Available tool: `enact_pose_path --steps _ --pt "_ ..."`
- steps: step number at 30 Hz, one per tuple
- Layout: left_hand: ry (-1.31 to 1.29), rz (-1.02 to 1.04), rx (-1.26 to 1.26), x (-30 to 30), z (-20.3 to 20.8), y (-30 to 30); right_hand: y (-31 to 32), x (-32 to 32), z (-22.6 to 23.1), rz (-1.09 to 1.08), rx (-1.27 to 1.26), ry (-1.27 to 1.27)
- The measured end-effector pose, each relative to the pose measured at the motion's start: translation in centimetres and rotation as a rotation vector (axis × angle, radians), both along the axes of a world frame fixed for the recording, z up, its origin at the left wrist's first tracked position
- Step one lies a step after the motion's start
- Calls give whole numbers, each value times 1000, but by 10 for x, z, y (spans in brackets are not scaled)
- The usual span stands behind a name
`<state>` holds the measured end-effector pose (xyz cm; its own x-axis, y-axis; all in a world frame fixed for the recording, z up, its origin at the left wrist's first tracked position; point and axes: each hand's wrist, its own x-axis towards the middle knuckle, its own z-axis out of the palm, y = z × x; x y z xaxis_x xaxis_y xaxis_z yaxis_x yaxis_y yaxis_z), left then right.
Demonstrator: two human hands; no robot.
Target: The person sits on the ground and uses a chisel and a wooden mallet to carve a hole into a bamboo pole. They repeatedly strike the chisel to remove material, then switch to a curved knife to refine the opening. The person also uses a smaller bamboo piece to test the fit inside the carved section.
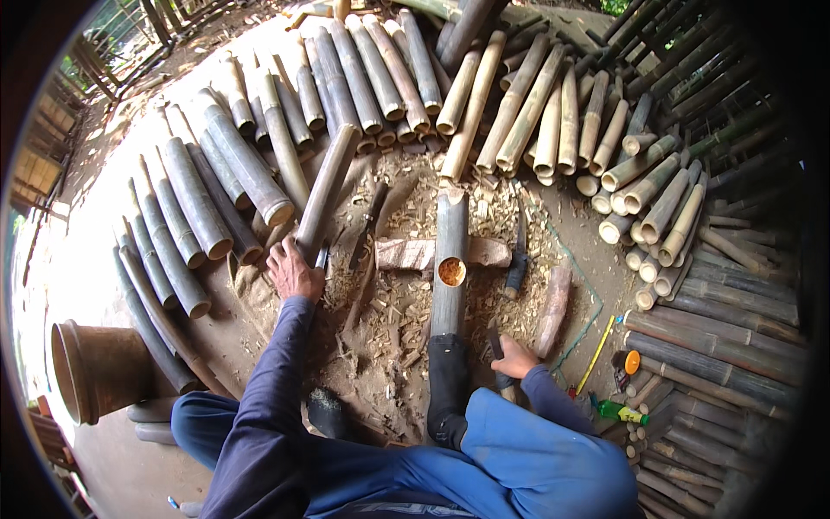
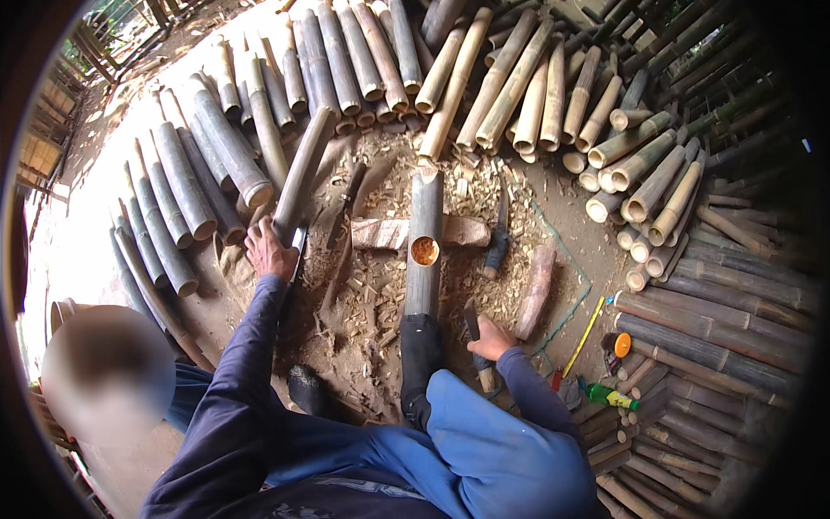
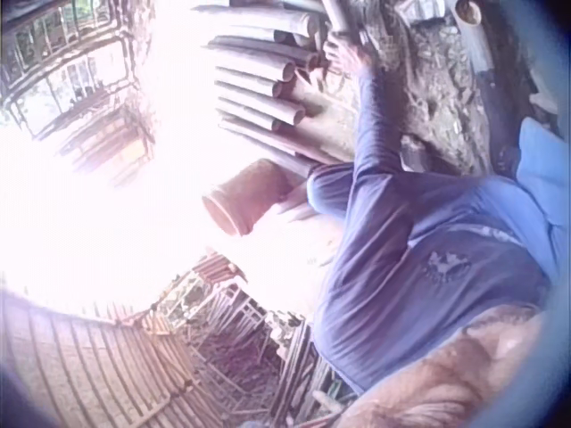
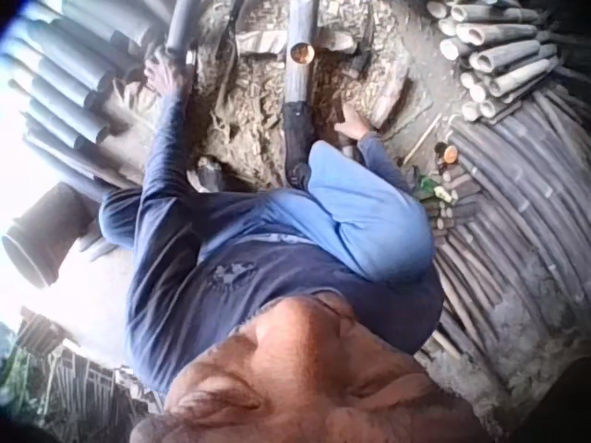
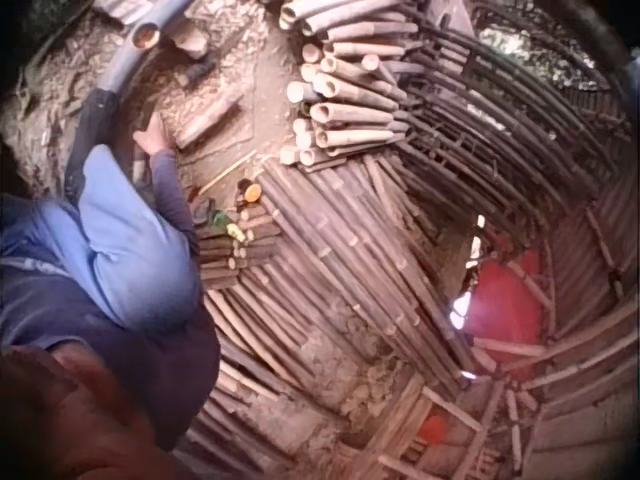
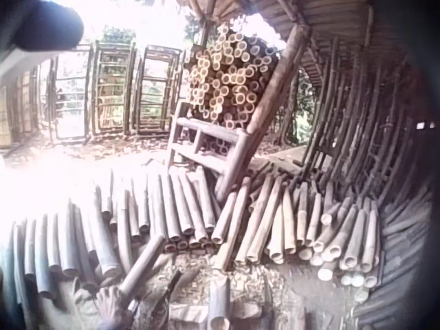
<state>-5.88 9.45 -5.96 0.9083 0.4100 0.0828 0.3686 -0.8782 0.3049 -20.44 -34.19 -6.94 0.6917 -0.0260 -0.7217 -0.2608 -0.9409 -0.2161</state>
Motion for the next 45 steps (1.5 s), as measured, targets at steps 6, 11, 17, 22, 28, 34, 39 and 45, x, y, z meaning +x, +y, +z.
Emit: enact_pose_path --steps 6,11,17,22,28,34,39,45 --pt "319 -854 -875 -53 51 -133 12 29 68 -542 771 -114" --pt "742 -719 -873 -121 77 -146 83 55 77 -840 1302 22" --pt "740 -810 -157 -70 115 -110 131 62 22 -1359 1531 515" --pt "938 -1085 -166 7 162 -128 130 68 29 -1422 1649 537" --pt "1044 -886 -342 -21 134 -131 112 83 48 -1254 1394 395" --pt "948 -572 -750 -78 103 -163 77 101 31 -973 1176 452" --pt "910 -207 -940 -97 100 -232 66 114 24 -834 975 259" --pt "842 -286 -1037 -114 95 -210 70 74 34 -532 809 -72"
